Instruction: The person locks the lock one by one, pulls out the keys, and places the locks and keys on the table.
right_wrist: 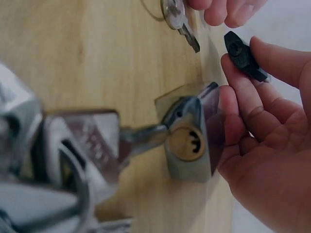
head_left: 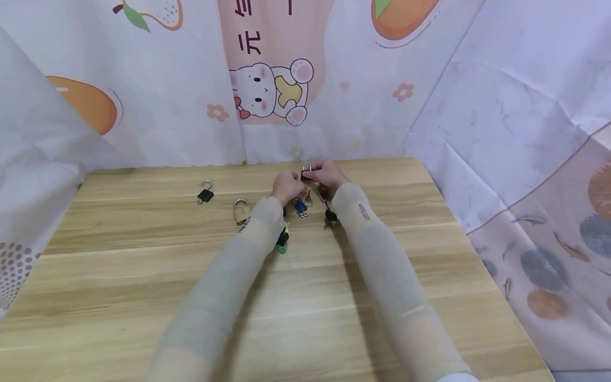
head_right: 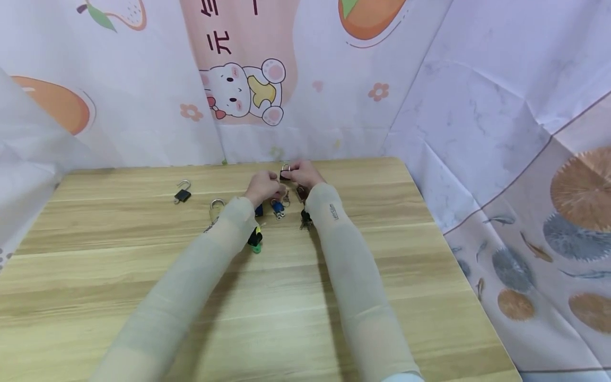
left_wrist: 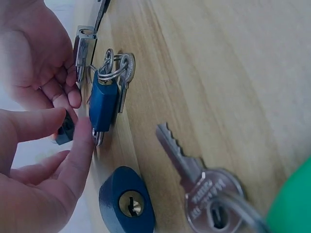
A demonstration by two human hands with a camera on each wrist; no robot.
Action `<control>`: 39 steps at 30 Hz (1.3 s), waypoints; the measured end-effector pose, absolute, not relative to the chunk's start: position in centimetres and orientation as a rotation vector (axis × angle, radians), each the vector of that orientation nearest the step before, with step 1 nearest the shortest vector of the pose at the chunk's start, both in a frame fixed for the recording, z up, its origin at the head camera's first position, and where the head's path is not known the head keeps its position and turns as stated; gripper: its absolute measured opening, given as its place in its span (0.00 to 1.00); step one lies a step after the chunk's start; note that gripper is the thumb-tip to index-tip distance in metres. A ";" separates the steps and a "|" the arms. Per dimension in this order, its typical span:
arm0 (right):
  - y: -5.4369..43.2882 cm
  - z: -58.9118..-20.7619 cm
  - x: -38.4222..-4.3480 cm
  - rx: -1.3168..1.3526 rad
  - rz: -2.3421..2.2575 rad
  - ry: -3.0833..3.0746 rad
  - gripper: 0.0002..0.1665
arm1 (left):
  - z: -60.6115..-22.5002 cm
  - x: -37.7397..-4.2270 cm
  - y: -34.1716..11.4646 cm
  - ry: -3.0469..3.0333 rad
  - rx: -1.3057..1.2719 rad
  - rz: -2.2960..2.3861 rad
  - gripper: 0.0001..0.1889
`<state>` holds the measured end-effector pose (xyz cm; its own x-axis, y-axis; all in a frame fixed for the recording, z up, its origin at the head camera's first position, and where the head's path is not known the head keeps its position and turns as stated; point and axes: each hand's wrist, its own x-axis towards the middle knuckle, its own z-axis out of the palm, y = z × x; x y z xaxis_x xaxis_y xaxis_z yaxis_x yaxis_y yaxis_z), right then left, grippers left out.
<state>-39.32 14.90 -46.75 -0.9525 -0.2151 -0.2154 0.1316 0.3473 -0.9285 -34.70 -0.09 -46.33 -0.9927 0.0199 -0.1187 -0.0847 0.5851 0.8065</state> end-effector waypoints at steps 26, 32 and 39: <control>13.9 -45.9 -39.6 -0.098 -1.141 2.620 0.20 | -45.1 -34.3 -1.4 2.524 -0.035 1.400 0.23; 13.7 -45.0 -39.2 -0.049 -1.182 2.603 0.19 | -44.6 -34.1 -2.1 2.582 0.011 1.362 0.25; 11.7 -42.9 -38.6 -0.218 -1.372 2.661 0.17 | -43.6 -34.1 -4.8 2.633 0.048 1.320 0.31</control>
